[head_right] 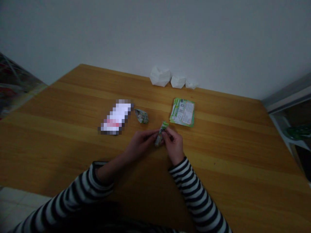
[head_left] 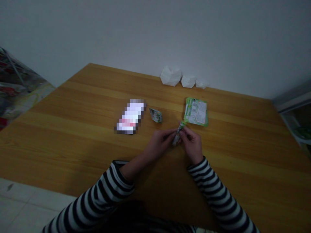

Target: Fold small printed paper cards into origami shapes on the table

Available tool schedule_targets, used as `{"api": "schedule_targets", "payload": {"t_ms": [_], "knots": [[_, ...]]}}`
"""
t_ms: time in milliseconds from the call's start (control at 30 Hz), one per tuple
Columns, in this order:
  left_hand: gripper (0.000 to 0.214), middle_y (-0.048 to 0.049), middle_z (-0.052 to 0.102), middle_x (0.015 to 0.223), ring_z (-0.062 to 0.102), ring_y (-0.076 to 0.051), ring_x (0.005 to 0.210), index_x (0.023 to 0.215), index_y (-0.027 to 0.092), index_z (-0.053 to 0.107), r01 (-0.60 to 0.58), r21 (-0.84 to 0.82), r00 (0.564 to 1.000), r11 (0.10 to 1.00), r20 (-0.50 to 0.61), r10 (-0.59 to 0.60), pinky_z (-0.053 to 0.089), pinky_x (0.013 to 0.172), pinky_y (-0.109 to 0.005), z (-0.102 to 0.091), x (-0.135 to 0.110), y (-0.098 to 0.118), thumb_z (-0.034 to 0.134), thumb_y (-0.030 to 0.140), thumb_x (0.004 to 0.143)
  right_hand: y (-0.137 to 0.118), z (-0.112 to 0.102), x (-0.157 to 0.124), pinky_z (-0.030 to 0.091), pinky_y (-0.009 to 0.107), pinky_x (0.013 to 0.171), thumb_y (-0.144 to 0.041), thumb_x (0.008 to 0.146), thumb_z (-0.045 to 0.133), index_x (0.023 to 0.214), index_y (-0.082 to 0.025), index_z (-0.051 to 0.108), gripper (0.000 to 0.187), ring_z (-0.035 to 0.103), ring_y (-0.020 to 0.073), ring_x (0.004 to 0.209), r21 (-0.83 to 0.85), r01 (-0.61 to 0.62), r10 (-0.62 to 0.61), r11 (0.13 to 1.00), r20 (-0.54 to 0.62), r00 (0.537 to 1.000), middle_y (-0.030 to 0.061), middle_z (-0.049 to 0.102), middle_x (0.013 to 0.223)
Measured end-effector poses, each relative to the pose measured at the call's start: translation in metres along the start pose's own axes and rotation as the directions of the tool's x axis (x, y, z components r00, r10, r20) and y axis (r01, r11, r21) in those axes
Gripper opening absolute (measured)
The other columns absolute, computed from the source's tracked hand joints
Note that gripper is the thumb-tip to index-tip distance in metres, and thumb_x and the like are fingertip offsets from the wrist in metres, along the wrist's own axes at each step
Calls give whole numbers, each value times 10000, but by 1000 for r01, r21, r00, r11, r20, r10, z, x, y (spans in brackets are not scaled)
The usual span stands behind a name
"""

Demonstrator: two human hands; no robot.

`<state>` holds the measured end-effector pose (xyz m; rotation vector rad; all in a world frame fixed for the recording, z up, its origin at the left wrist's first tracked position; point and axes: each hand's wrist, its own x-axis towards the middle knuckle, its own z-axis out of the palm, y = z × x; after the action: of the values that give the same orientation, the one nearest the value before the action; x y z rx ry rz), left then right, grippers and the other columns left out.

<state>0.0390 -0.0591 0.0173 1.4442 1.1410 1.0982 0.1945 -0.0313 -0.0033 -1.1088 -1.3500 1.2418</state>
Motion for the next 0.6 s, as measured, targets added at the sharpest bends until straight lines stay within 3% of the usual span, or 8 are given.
{"api": "schedule_targets", "payload": {"t_ms": [133,267,367,433,500,600], "knots": [[339,-73,773,1086,700,-238,1017,1183,166,735,47,-87,999,995,-17,-48,529,938,-341,1,2,-2,552,327,948,2,0,0,461,230,463,-379,847,676,986,-214,767,234,505,108,501,-2,17,-17,1000,-19,1000,-16,621,651],[349,-98,770,1078,714,-228,962,1195,142,717,92,-142,996,986,7,-92,548,901,-340,3,2,-4,566,324,937,9,0,1,504,261,483,-358,859,658,1085,-212,757,287,545,124,505,-49,26,-27,998,-23,999,-6,660,674],[380,-110,764,1083,720,-211,955,1262,135,659,73,-176,997,982,29,-69,554,900,-327,4,2,-7,596,249,904,11,2,-1,591,345,621,-349,883,627,1201,-201,716,362,665,183,651,-138,62,-68,988,-37,997,46,738,826],[406,-110,763,1064,720,-210,951,1270,135,639,43,-88,999,995,13,-42,556,898,-325,4,1,-9,616,190,869,8,5,-4,598,423,836,-346,910,601,1243,-196,697,378,717,239,904,-242,142,-146,960,2,989,94,758,1039],[397,-101,766,1028,719,-215,925,1234,141,654,23,97,999,995,-41,-19,562,874,-325,1,0,-9,619,139,839,3,9,-7,529,459,1007,-348,922,597,1280,-183,676,402,672,273,1123,-350,253,-239,902,84,967,125,717,1216],[335,-82,777,948,722,-214,840,1152,159,706,19,347,994,938,-110,21,568,815,-318,-2,-2,-5,570,105,851,-5,12,-13,504,465,1045,-300,931,569,1372,-157,603,465,648,285,1183,-455,333,-299,826,148,943,153,682,1292]]}}
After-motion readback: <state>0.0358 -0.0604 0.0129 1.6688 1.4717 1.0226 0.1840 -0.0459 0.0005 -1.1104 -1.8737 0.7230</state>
